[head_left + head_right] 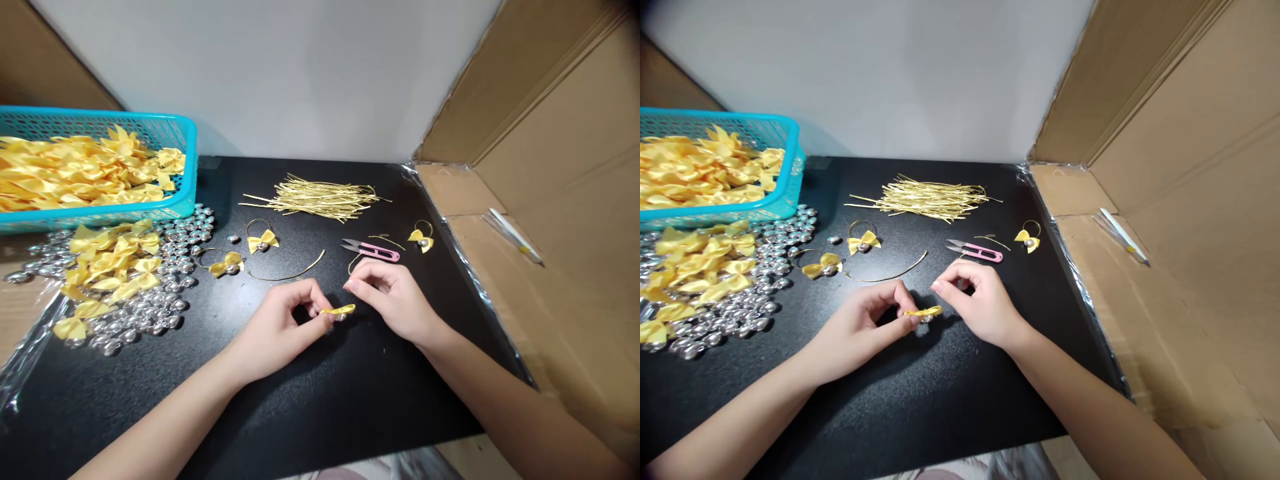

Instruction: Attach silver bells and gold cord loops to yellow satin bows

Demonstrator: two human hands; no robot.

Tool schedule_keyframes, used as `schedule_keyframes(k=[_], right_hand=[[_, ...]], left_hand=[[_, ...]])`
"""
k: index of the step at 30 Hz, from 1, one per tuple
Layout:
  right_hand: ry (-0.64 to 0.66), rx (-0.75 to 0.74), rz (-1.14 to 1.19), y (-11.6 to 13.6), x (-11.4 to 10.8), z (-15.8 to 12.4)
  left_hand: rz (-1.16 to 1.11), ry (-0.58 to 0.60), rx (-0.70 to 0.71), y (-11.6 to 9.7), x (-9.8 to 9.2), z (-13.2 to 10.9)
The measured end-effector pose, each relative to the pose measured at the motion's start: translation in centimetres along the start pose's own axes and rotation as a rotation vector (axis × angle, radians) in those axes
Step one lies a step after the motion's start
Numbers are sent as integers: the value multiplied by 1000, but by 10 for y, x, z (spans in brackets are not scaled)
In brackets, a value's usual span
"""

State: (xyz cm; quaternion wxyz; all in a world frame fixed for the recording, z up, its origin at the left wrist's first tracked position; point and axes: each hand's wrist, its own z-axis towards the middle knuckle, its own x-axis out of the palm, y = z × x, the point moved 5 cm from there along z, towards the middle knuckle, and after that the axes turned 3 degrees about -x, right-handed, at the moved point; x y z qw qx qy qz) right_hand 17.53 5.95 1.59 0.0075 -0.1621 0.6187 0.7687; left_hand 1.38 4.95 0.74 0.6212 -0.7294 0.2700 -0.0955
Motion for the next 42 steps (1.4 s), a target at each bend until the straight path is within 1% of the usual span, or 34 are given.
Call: schedule_keyframes(k=[2, 4, 5, 6, 7, 9, 10, 12, 14, 16, 18, 20, 23, 26, 28, 31, 35, 38, 42], right_hand=[[-80, -48, -6, 3, -4, -1], [-171, -161, -48, 12, -8, -5], [-189, -218, -74, 17, -8, -7], [-179, -255, -95, 20, -6, -9], [-138, -266, -101, 22, -3, -10], [-49, -250, -84, 23, 3, -12], [-52, -257, -93, 23, 4, -13], [-141, -349, -187, 29, 3, -16], [-235, -465, -351, 36, 4, -19], [-245, -505, -471, 38, 9, -21], [-230, -477, -499, 37, 11, -20], [-207, -453, -464, 35, 12, -19], [-155, -421, -358, 33, 13, -18], [-104, -351, -237, 29, 15, -18], [-78, -289, -180, 26, 17, -18], [-76, -191, -67, 22, 18, -18], [-75, -20, 193, 15, 20, -17], [-49, 110, 372, 8, 22, -16], [-26, 258, 537, -3, 25, -17]], left_hand=[[-81, 10, -17, 0, 1, 0], [-203, 25, -58, 1, 1, 1], [-265, 34, -81, 1, 2, 2], [-322, 43, -100, 2, 2, 2], [-372, 54, -111, 3, 3, 2], [-442, 69, -120, 4, 3, 3], [-466, 70, -118, 5, 3, 3], [-491, 54, -108, 7, 4, 3], [-484, 20, -84, 6, 3, 3], [-460, -7, -39, 4, 3, 1], [-435, -13, 14, 1, 4, 0], [-431, -14, 49, -1, 4, -2], [-457, -4, 65, 1, 5, -4], [-451, 25, 68, 3, 6, -5], [-435, 30, 80, 4, 7, -6], [-383, 35, 125, 2, 6, -6], [-249, 16, 182, -4, 4, -7], [-187, -16, 184, -6, 1, -7], [-135, -30, 183, -7, -1, -8]])
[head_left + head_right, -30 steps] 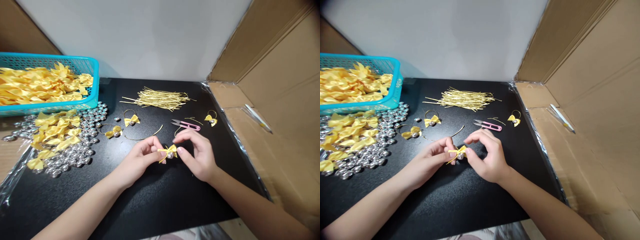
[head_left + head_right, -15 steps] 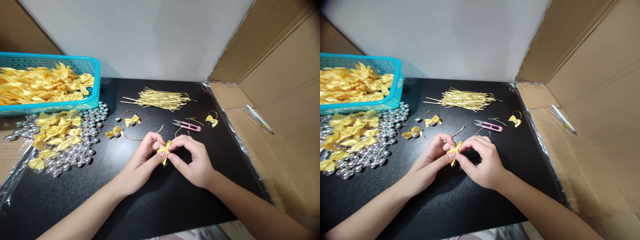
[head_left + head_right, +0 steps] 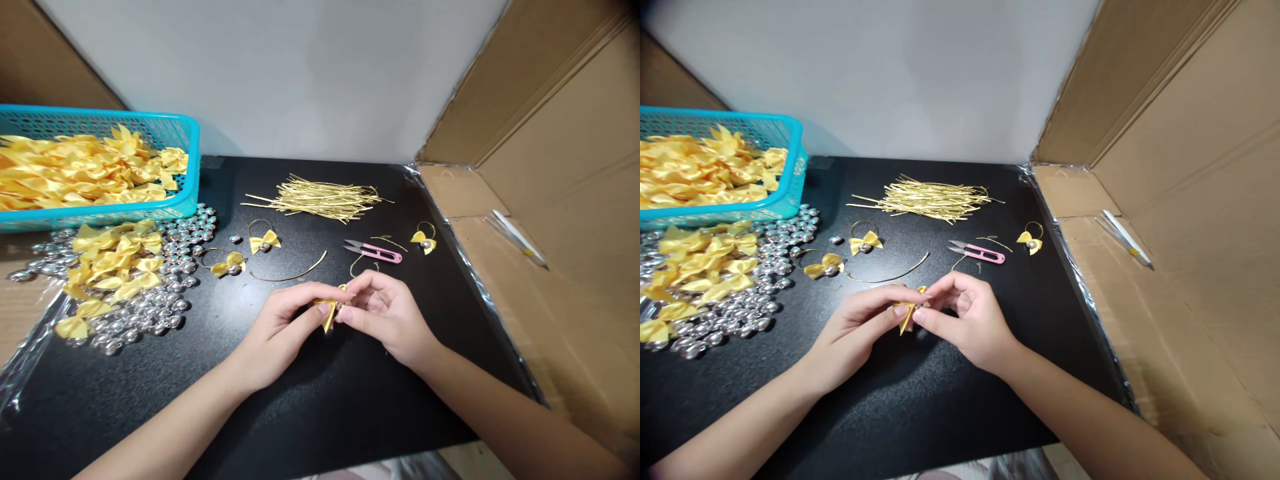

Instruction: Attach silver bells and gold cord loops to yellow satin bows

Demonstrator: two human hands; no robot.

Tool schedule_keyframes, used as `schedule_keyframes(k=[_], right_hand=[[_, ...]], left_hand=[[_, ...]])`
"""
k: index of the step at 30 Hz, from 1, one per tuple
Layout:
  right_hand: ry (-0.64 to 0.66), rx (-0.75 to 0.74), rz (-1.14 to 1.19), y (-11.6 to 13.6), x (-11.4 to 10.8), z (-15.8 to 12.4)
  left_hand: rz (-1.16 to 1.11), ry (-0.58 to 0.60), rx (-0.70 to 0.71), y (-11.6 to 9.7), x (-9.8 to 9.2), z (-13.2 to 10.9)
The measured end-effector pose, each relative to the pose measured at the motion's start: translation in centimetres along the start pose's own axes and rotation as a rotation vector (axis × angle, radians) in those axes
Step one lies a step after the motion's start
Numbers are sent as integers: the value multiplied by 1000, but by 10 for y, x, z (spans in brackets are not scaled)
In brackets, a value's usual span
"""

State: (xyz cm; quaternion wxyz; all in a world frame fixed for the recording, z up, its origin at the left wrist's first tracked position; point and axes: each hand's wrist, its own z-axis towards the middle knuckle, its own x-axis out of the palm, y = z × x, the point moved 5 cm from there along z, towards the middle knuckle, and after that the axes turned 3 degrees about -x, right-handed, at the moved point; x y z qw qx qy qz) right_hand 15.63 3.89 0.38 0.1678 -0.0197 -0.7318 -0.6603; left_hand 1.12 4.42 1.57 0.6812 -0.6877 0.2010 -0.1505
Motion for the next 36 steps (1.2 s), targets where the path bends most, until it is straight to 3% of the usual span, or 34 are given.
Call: schedule_keyframes(k=[8, 12, 17, 19, 23, 25, 28, 31, 36], right_hand=[[-34, 213, 292, -13, -1, 1], [-47, 166, 289, -5, -3, 1], [-16, 113, 160, -1, -6, 3], [-23, 31, -22, 2, -11, 6], [-77, -261, -727, 12, -25, 13], [-39, -357, -955, 12, -28, 18], [8, -423, -1090, 8, -34, 24], [-30, -458, -1165, 10, -35, 23], [-87, -717, -1011, 31, -17, 6]], left_hand=[[239, -96, 120, -8, -5, 2], [240, -192, 59, -2, -13, 2], [161, -190, -9, 2, -12, 1], [114, -194, -38, 4, -11, 1], [64, -200, -58, 6, -11, 2], [48, -204, -73, 7, -11, 3], [17, -207, -92, 10, -11, 3], [26, -206, -80, 9, -11, 3], [144, -187, -25, 1, -6, 0]])
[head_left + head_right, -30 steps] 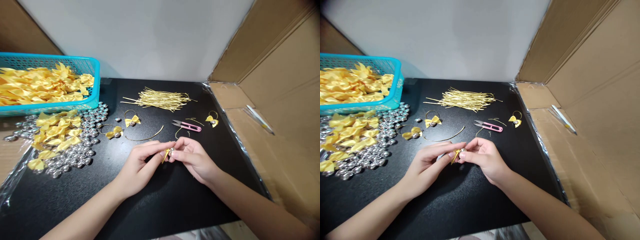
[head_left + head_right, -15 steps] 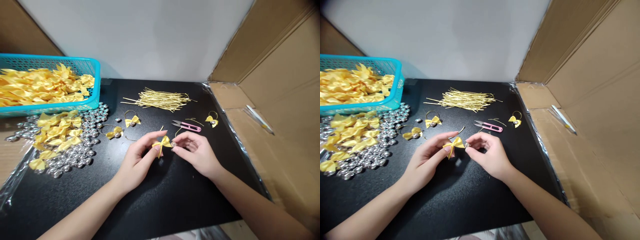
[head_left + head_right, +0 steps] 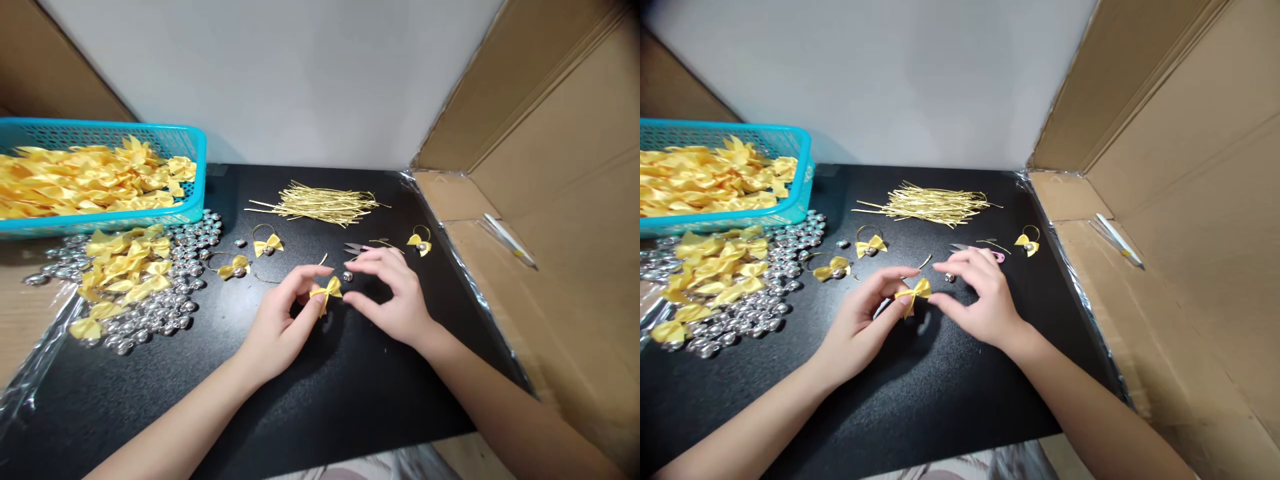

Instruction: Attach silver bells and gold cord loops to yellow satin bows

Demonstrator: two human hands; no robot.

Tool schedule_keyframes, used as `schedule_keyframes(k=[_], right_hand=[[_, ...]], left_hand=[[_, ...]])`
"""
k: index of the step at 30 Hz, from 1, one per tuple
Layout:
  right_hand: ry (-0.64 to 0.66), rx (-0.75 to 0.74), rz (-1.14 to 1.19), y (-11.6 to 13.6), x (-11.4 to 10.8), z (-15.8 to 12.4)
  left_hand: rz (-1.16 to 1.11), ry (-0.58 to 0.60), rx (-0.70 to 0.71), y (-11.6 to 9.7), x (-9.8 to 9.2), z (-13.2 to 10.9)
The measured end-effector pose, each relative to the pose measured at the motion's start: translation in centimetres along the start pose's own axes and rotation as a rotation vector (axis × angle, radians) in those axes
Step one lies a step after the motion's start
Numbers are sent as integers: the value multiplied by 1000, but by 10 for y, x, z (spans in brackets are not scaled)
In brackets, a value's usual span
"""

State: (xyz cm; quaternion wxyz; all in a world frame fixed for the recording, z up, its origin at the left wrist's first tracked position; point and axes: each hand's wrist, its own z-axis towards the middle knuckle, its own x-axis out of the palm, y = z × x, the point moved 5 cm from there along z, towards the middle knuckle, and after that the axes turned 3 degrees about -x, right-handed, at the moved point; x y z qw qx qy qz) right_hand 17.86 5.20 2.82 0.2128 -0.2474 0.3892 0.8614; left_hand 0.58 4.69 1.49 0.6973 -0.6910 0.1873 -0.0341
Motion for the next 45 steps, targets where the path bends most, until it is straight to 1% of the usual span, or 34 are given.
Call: schedule_keyframes(k=[2, 5, 7, 9, 13, 15, 17, 20, 22, 23, 25, 28, 29, 31, 33, 36, 39, 42, 45], right_hand=[[-29, -65, 61, 12, 0, 0], [-88, -92, 95, 20, 2, -2], [-106, -109, 98, 22, 3, -3], [-99, -148, 82, 24, 4, -5], [-108, -284, -70, 32, 3, -9], [-128, -341, -168, 36, 3, -10], [-137, -369, -231, 37, 3, -11], [-132, -364, -269, 35, 3, -11], [-128, -341, -267, 33, 2, -12], [-125, -326, -257, 31, 2, -12], [-123, -302, -229, 29, 1, -12], [-135, -274, -191, 28, -1, -11], [-147, -264, -182, 28, -1, -11], [-169, -238, -172, 28, -2, -9], [-182, -214, -174, 28, -3, -9], [-163, -191, -168, 27, -3, -8], [-138, -150, -145, 26, -1, -8], [-127, -89, -115, 24, 1, -8], [-120, -43, -68, 23, 3, -9]], left_hand=[[-2, 30, 16, -2, 3, -2], [-67, 62, 2, -1, 7, -3], [-175, 67, -42, 2, 8, -3], [-331, 70, -108, 5, 10, -1], [-619, 62, -265, 11, 13, 1], [-704, 60, -333, 13, 15, 2], [-729, 68, -377, 14, 15, 2], [-634, 113, -387, 14, 11, 3], [-529, 158, -336, 11, 8, 3], [-461, 177, -289, 9, 6, 4], [-271, 190, -146, 2, 2, 4], [79, 143, 88, -8, 0, 3], [161, 123, 145, -10, 1, 3], [239, 94, 211, -12, 2, 3], [253, 87, 254, -13, 2, 3], [276, 91, 276, -15, 2, 3], [280, 71, 241, -15, 0, 4], [203, 65, 179, -13, 0, 5], [48, 82, 68, -5, 4, 4]])
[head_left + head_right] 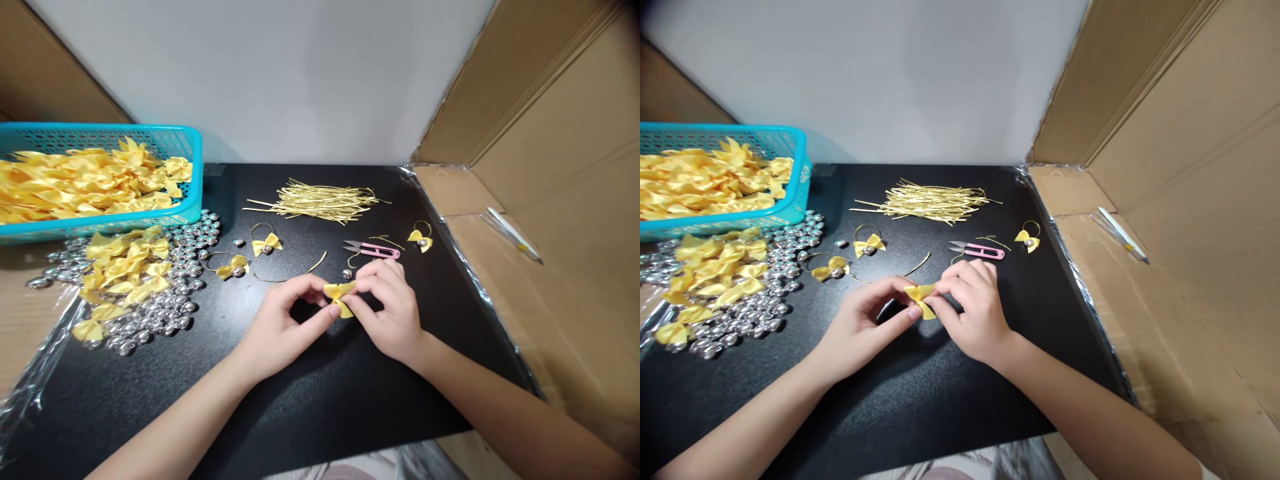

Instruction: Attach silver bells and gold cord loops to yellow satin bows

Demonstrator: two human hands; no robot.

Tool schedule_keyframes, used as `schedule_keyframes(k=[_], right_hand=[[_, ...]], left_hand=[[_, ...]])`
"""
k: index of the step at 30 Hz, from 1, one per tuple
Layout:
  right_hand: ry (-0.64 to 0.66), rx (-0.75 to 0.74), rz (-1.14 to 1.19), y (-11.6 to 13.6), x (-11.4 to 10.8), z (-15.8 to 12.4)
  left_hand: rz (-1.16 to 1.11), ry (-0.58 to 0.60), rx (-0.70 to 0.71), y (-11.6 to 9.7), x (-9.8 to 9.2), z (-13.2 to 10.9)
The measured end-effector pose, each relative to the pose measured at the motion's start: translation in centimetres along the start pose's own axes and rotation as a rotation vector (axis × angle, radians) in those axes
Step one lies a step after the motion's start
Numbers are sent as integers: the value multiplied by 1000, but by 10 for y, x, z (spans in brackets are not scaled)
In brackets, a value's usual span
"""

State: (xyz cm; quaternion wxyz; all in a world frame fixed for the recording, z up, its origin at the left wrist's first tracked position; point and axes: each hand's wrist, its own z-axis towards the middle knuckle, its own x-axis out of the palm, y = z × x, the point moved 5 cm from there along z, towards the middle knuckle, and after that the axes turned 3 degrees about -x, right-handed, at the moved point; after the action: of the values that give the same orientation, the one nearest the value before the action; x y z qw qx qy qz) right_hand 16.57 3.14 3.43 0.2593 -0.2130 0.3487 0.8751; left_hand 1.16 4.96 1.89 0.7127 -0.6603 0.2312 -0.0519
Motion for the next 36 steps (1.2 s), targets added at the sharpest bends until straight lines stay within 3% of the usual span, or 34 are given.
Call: schedule_keyframes(k=[5, 12, 15, 18, 21, 23, 30, 36], right_hand=[[-4, 72, 69, 0, 2, -1], [65, 343, 393, -6, 11, -4], [70, 429, 498, -6, 14, -6], [82, 504, 564, -6, 17, -8], [106, 570, 628, -7, 20, -11], [112, 605, 668, -8, 21, -13], [69, 630, 715, -11, 20, -14], [25, 568, 674, -8, 14, -10]], left_hand=[[-295, -1, -135, 10, 8, -2], [-256, -96, -123, 8, 3, -3], [-192, -135, -51, 4, 1, -5], [-68, -176, 125, -3, -1, -7], [49, -152, 295, -10, 0, -8], [78, -104, 312, -11, 1, -7], [-144, -38, 8, 5, 2, -2], [-299, -18, -106, 10, 4, -4]])
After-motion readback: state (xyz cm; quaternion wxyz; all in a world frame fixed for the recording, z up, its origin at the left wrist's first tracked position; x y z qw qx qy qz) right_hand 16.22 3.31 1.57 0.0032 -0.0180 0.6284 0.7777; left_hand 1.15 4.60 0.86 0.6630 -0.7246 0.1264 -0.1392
